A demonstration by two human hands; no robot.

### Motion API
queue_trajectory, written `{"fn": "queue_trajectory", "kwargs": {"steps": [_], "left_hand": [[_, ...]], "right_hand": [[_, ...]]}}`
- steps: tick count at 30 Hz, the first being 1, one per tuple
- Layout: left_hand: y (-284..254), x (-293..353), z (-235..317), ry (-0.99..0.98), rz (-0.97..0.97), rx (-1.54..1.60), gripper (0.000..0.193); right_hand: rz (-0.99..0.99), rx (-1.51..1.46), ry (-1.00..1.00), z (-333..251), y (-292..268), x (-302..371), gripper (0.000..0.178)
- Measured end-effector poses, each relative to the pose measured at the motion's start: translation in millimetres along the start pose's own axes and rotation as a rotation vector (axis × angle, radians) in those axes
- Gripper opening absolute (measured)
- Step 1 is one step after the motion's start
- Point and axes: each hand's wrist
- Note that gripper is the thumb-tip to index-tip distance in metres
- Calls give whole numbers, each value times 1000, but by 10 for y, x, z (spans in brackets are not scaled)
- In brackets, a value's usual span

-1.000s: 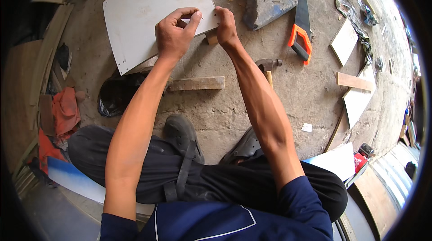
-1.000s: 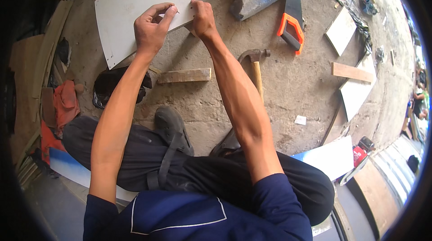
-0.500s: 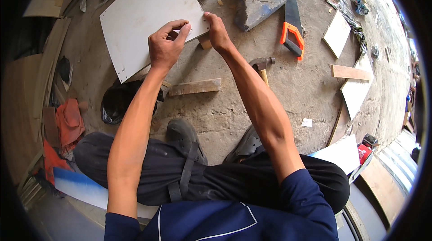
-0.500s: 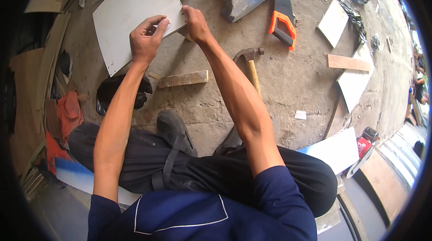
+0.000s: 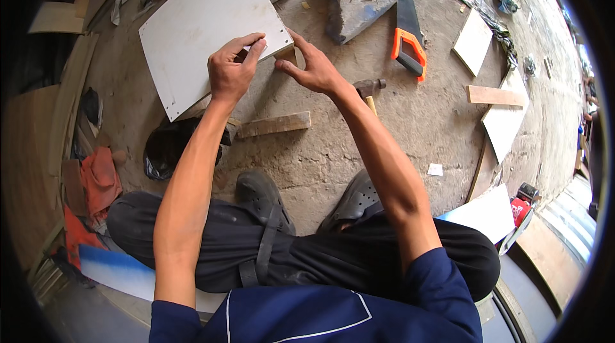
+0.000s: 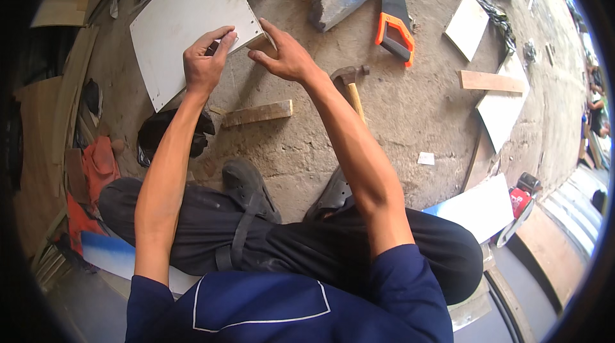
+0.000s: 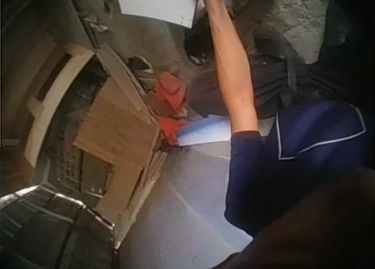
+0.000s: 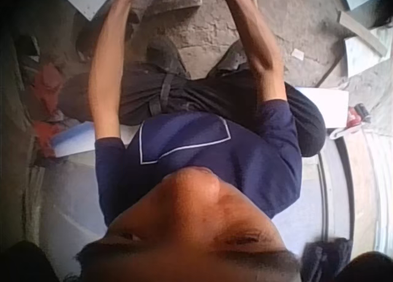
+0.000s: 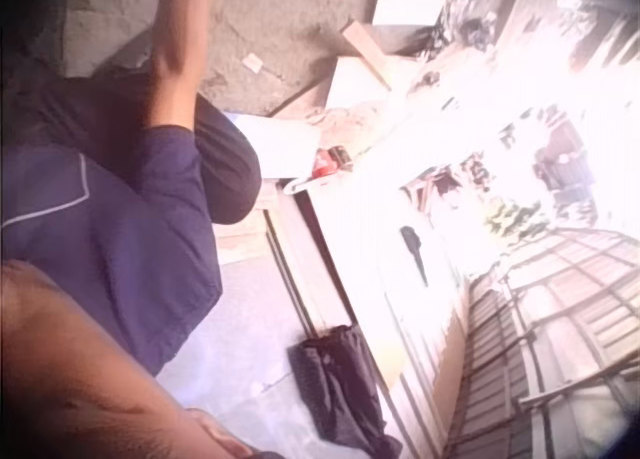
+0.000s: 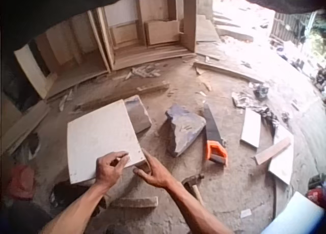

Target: The person sits on the floor and repeatedly hammers nails into a white rectangular board resting on wooden blocks. They adjust the board and pick up nails from the floor as needed, continuing to drive nails along the board's edge.

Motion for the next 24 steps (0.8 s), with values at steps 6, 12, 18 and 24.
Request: {"fn": "queue_trajectory", "kwargs": {"steps": [6, 12, 18, 24], "left_hand": [[-2, 15, 14, -19, -49, 12, 17], [-22, -3, 5, -61, -89, 76, 17], [31, -42, 58, -44, -105, 58, 13], [-6, -49, 33, 38, -81, 38, 11]], "right_hand": [[80, -59, 162, -130, -224, 104, 48], [148, 17, 348, 29, -461, 398, 34], [224, 319, 800, 493, -627, 1183, 31], [160, 371, 979, 641, -555, 1638, 30]]}}
Point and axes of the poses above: each hand's wrist, its own x-axis away from the middle knuckle, its own y-axis out of the palm, z = x × y, and after that the axes turned 12 degrees about -z, right-handed
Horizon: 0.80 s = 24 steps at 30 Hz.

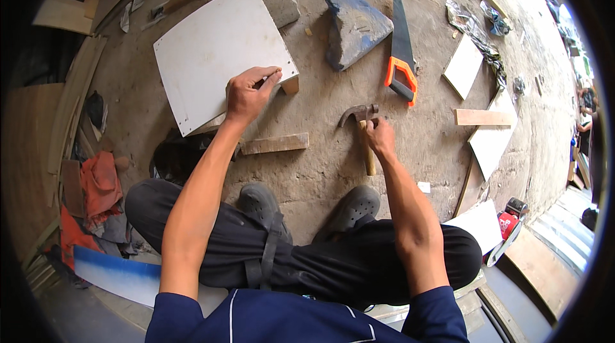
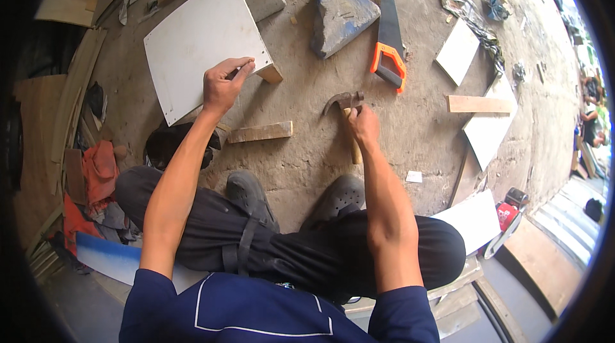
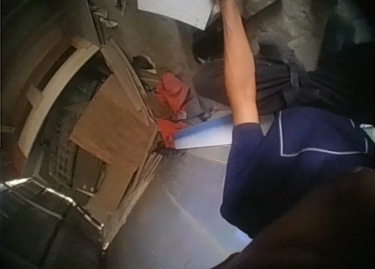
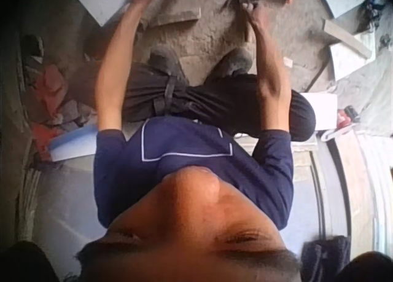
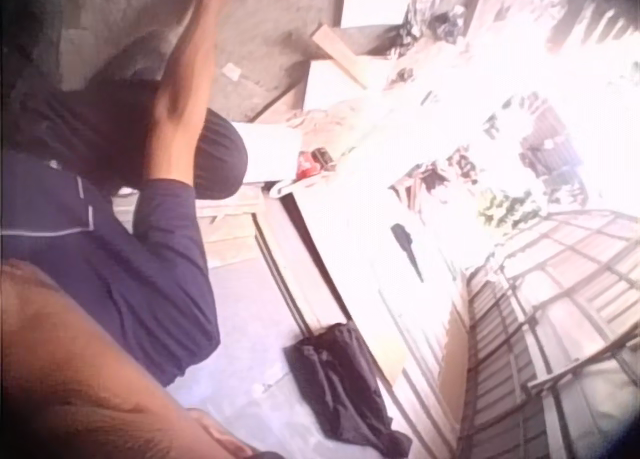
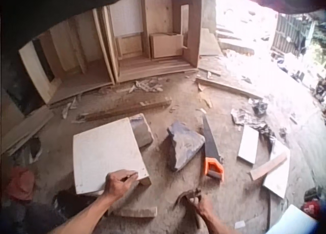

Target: The person sits on the floor and repeatedly hammers nails into a white rectangular board resting on wooden blocks. They adjust the board and pick up nails from the floor as needed, continuing to drive nails along the board's edge.

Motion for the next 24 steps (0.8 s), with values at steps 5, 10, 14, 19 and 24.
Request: {"fn": "queue_trajectory", "kwargs": {"steps": [5, 10, 14, 19, 24], "left_hand": [[-54, -12, 36, 0, -41, -6, 10], [-67, 13, 73, -49, -91, 12, 8], [-97, -23, 56, 15, -66, -26, 7], [-109, -51, 38, 49, -63, -18, 7], [-117, -53, 35, 47, -52, -11, 7]], "right_hand": [[-102, 18, 107, -147, 27, 136, 40], [-211, 131, 140, -241, 63, 227, 48], [-250, 190, 121, -242, 133, 127, 52], [-377, 208, 206, -148, 215, -171, 52], [-369, 265, 177, -180, 247, -165, 51]]}}
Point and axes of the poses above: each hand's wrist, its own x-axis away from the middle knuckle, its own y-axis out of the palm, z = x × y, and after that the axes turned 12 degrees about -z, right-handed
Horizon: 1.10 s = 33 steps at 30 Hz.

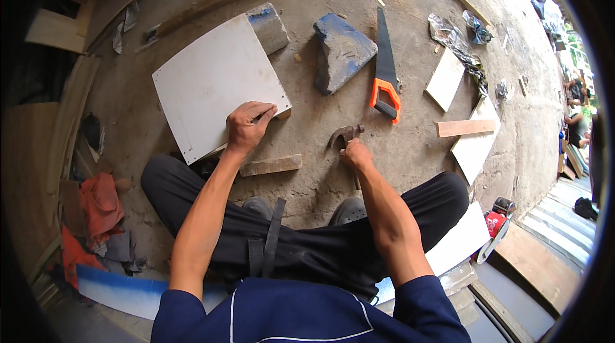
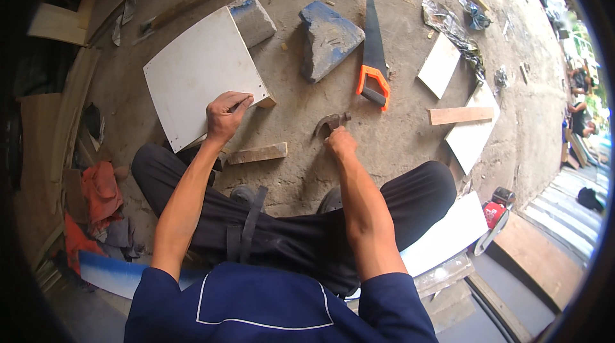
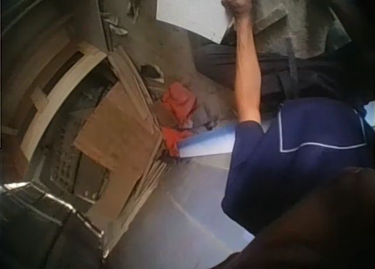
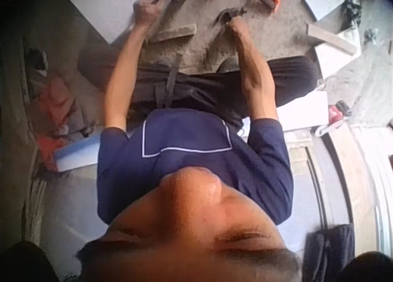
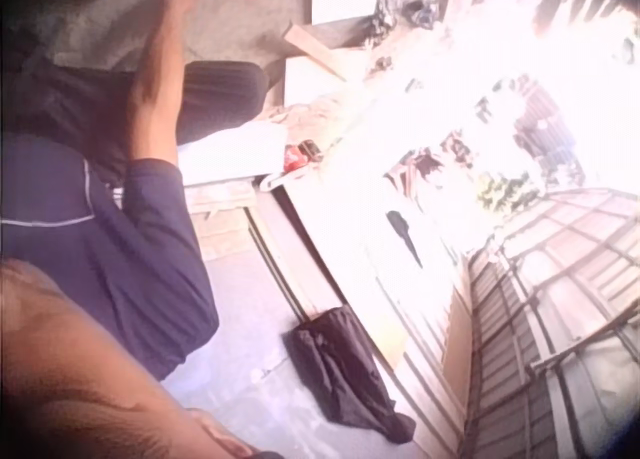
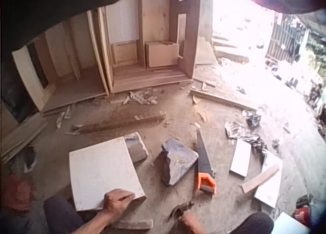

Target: The person sits on the floor and repeatedly hammers nails into a white rectangular board resting on wooden blocks. They adjust the board and pick up nails from the floor as needed, continuing to drive nails along the board's edge.

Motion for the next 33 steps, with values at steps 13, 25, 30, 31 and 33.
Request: {"fn": "queue_trajectory", "kwargs": {"steps": [13, 25, 30, 31, 33], "left_hand": [[-18, -25, -49, 78, -26, -20, 7], [-83, -160, -98, 179, -84, -268, 8], [-69, -169, -167, 216, -89, -240, 8], [-87, -163, -159, 207, -100, -232, 8], [-125, -143, -160, 194, -107, -226, 8]], "right_hand": [[211, -35, -276, 312, 416, -121, 24], [563, -50, -169, 47, 422, 65, 18], [517, -182, -161, 160, 422, -25, 13], [514, -191, -143, 123, 451, -43, 13], [493, -125, -235, 166, 424, -55, 12]]}}
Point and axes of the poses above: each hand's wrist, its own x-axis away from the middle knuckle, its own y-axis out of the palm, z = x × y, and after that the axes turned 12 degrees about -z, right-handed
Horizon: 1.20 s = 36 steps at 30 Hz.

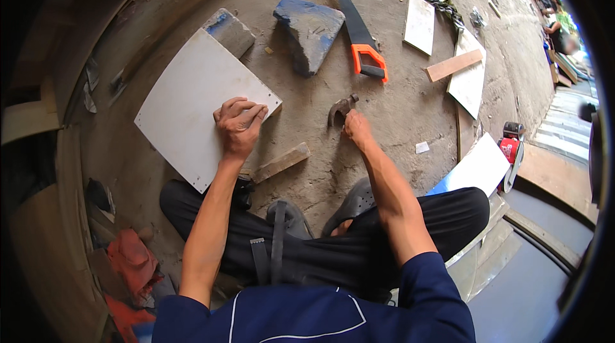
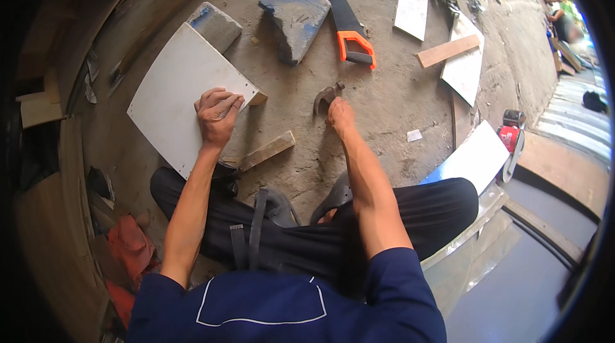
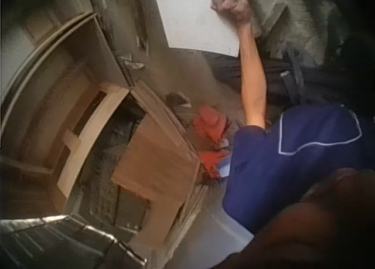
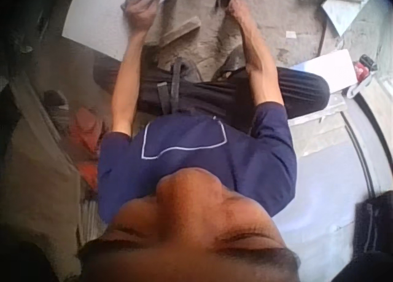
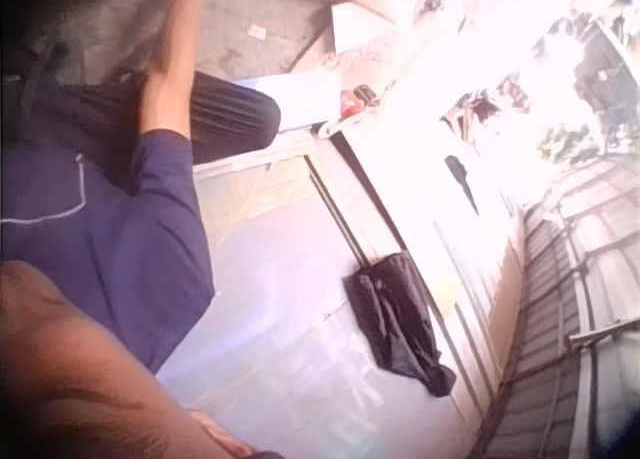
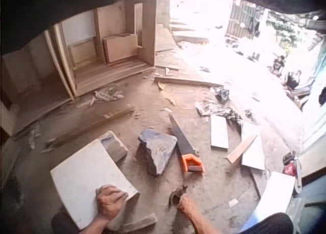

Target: The person sits on the floor and repeatedly hammers nails into a white rectangular board resting on wooden blocks. They adjust the board and pick up nails from the floor as needed, continuing to drive nails along the board's edge.

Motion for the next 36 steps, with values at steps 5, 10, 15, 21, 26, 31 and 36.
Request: {"fn": "queue_trajectory", "kwargs": {"steps": [5, 10, 15, 21, 26, 31, 36], "left_hand": [[3, -4, -3, 16, 12, -6, 7], [-7, 6, -14, 47, 14, -6, 6], [42, -23, 18, 70, 2, 38, 6], [-10, 22, -31, 65, 0, 21, 7], [41, 16, -24, 54, -5, 33, 9], [37, 18, -18, 31, -11, 41, 11], [64, 29, -42, 31, 15, 41, 9]], "right_hand": [[-81, 37, 108, -169, -118, -82, 5], [-305, -133, 46, -126, -346, -210, 14], [-218, 174, 3, 27, -243, -236, 18], [-155, 134, 36, -374, -516, -197, 20], [-417, -46, 127, -614, -1025, -232, 24], [-547, -170, 234, -1051, -1606, -53, 27], [-525, -303, 156, -1318, -1826, 89, 33]]}}
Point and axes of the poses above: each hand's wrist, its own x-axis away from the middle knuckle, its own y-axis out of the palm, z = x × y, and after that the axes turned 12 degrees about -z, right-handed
